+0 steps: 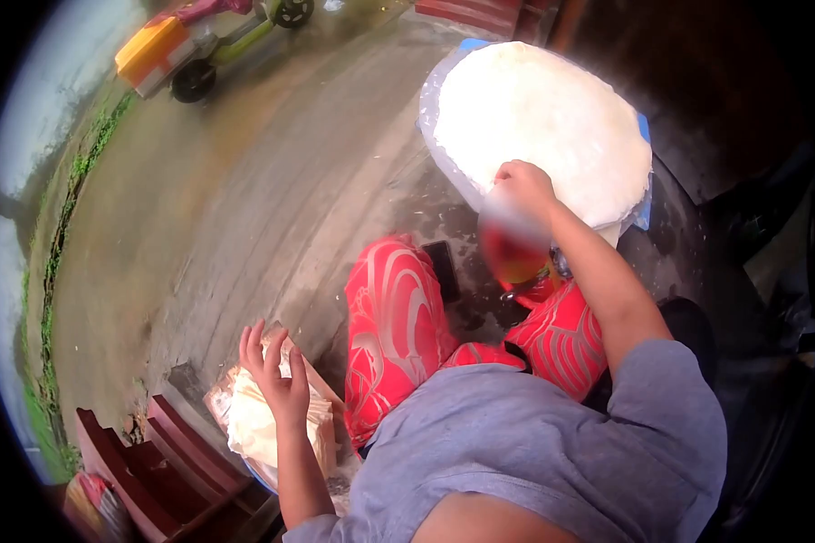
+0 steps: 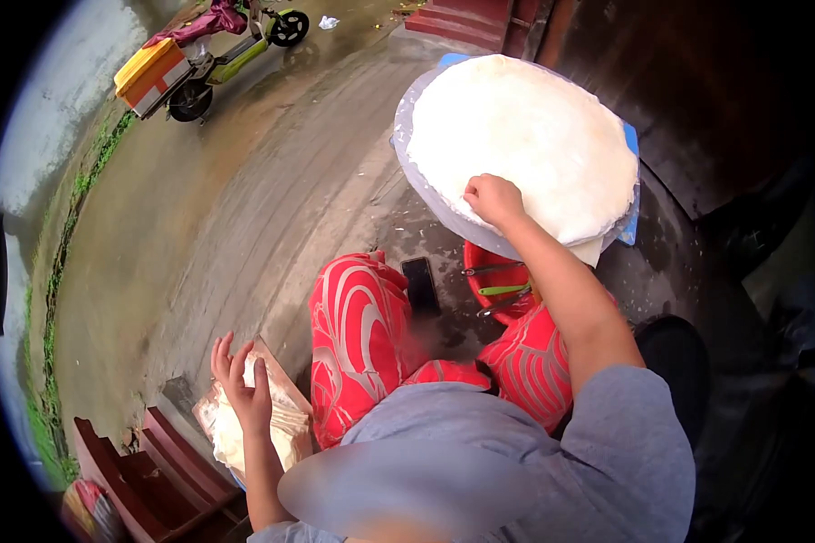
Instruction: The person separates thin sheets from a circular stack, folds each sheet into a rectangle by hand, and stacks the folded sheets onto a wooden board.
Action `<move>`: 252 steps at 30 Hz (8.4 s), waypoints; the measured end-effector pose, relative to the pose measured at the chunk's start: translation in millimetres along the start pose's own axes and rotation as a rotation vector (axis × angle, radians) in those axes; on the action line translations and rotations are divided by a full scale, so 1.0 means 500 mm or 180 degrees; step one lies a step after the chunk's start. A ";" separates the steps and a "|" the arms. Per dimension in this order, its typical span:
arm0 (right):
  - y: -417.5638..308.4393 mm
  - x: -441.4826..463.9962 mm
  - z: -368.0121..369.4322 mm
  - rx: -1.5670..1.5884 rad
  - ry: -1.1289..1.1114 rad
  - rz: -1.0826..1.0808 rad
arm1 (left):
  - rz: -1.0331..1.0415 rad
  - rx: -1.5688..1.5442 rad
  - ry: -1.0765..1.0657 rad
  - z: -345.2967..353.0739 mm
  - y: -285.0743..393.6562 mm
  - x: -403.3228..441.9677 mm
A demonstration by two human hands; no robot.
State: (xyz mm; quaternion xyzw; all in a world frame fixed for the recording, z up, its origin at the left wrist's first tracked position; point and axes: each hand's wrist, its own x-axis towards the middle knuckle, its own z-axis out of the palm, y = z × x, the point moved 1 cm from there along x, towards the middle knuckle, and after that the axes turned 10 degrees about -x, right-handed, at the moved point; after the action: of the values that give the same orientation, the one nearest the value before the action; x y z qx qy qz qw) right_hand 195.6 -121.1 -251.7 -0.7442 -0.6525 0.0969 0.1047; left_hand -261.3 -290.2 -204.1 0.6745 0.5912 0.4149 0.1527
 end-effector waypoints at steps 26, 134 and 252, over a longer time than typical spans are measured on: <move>0.129 0.052 -0.032 0.0995 0.0054 0.0096 | 0.2015 0.1204 -0.3116 0.644 0.330 0.208; 0.257 0.023 -0.142 -0.0601 0.0585 -0.0955 | 0.2507 0.1407 -0.2156 0.738 0.375 0.346; 0.500 -0.249 -0.090 0.6129 0.2689 0.2055 | 0.3171 0.0254 -0.2977 0.917 0.479 0.180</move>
State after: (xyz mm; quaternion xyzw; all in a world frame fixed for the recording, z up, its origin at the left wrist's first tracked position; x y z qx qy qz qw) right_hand 429.7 -277.3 -277.9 -0.4599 0.0099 0.3257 0.8260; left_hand 234.9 -137.5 -282.4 0.9795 0.0971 0.0785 0.1580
